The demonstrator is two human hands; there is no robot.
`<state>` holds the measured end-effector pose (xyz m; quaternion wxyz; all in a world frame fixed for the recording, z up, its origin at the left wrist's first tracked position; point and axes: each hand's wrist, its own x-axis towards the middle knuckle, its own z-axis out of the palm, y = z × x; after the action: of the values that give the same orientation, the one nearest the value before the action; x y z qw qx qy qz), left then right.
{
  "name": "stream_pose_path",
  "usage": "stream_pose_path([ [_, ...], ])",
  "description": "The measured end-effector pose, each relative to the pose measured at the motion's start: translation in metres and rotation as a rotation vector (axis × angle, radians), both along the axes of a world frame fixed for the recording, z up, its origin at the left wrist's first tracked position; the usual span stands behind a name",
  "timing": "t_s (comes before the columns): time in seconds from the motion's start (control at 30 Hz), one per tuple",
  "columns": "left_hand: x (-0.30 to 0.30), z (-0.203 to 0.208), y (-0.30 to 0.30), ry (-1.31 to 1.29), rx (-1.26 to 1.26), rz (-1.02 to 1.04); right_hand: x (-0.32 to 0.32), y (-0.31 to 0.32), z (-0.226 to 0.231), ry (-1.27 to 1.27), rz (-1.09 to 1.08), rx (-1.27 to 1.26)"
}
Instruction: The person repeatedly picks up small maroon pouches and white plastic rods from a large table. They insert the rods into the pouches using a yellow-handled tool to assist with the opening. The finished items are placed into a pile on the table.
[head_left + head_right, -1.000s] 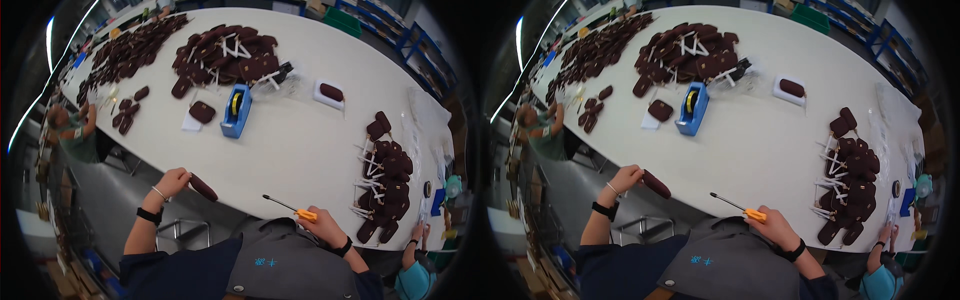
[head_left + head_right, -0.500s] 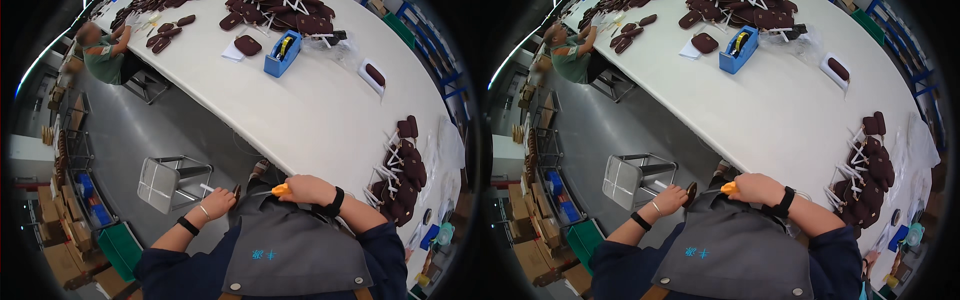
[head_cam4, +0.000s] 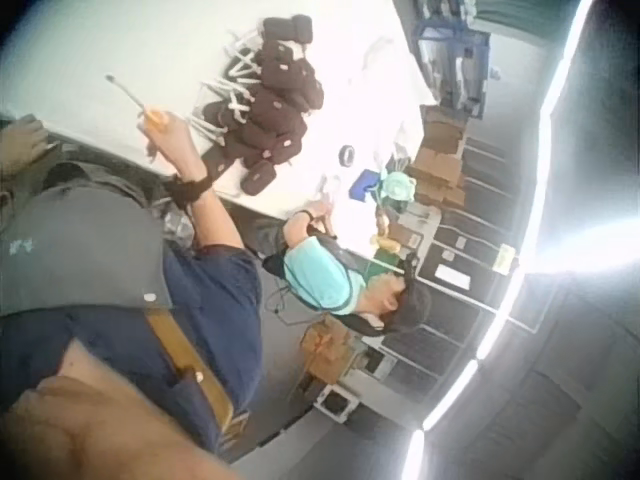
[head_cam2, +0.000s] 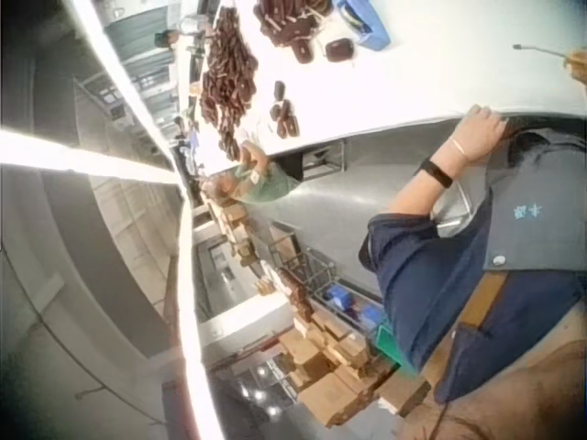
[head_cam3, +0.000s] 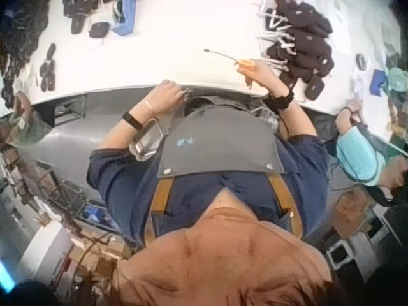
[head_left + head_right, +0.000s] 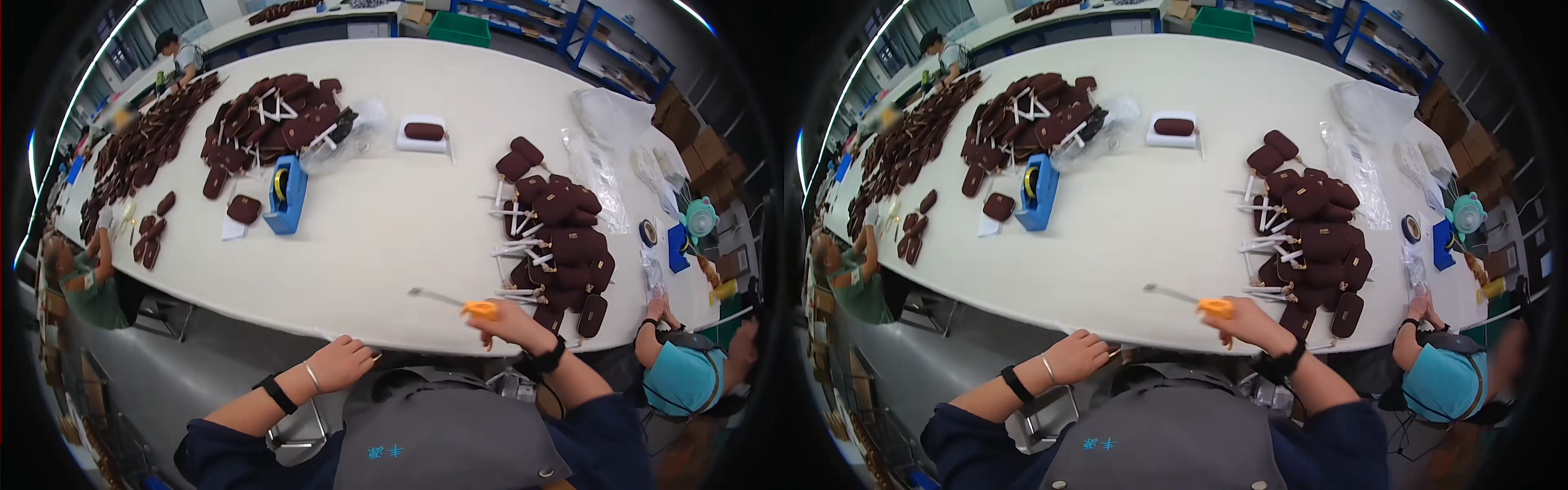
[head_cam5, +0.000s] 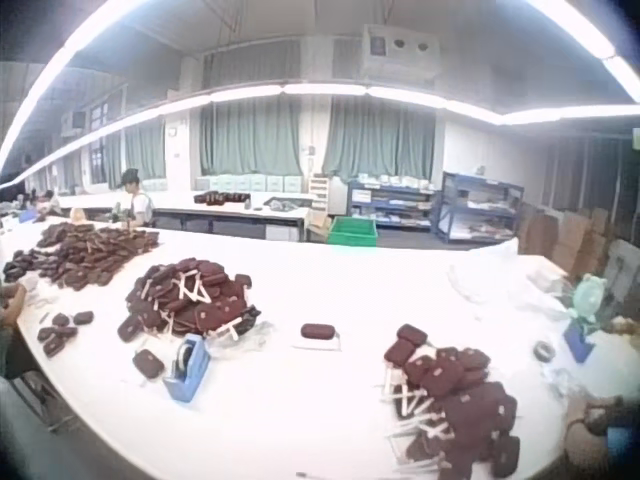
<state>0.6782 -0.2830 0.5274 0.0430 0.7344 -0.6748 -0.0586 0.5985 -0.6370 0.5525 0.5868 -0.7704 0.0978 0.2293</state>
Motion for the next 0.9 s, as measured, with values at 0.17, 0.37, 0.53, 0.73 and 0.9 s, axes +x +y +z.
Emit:
stream_pose_path([
  [0.17, 0.046, 0.03, -0.143, 0.239, -0.388, 0.199, -0.099, -0.059, -0.011, -0.29, -0.969, 0.106],
  [0.37, 0.089, 0.041, -0.307, 0.35, -0.752, 0.459, -0.154, -0.051, -0.015, -0.428, -1.347, 0.036],
  [0.53, 0.144, 0.038, -0.28, 0.336, -0.569, 0.471, -0.153, -0.017, -0.026, -0.342, -1.436, -0.001],
  [0.73, 0.319, -0.008, -0.142, 0.327, -0.397, 0.979, -0.115, 0.018, -0.06, -0.275, -1.379, -0.014],
  [0.9, 0.451, -0.017, -0.009, 0.19, -0.251, 1.366, -0.062, 0.057, -0.057, -0.218, -1.222, -0.08],
])
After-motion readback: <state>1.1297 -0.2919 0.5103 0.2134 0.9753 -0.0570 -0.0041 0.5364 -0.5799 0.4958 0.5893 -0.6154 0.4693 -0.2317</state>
